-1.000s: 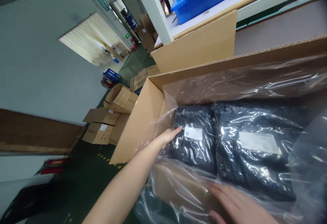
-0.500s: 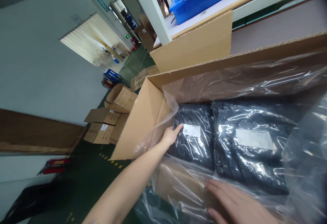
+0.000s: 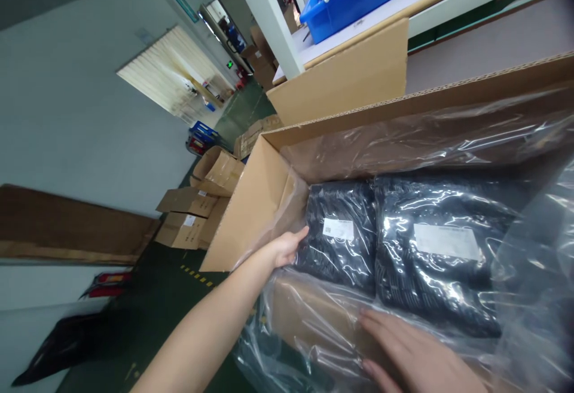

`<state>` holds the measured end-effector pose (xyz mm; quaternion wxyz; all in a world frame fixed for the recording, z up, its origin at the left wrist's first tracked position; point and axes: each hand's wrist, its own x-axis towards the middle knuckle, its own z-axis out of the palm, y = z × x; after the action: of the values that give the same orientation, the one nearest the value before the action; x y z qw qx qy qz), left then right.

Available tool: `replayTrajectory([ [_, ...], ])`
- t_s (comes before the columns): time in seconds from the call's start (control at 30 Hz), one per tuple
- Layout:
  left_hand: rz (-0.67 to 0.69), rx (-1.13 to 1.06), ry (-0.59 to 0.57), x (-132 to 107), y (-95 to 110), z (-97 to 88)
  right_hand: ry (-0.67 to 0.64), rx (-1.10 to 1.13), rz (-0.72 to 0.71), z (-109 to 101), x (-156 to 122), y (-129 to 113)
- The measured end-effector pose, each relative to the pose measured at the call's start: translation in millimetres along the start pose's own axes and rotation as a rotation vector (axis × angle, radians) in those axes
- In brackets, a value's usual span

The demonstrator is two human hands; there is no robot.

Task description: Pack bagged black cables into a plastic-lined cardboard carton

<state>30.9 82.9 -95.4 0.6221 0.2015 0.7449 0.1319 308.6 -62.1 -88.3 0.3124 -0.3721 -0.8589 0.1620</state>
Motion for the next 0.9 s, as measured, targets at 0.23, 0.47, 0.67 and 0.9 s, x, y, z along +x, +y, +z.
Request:
replayTrajectory([
  [0.23,0.048,0.062,-0.024,-6.7,-11.0,5.6,-0.002,0.040,0.007,0.4,-0.4,1.4],
  [0.47,0.038,0.029,-0.106,-10.1,-7.6,2.4,-0.018,0.090,0.030,-1.7,1.2,1.4],
  [0.67,-0.035,0.038,-0.098,-6.5,-6.1,5.5,-0.017,0.093,0.063,-4.2,4.2,-1.4],
  [0.9,0.019,0.071,-0.031,-36.0,54.4,3.7,-0.067,0.272,0.219,-8.4,-5.8,-2.2],
])
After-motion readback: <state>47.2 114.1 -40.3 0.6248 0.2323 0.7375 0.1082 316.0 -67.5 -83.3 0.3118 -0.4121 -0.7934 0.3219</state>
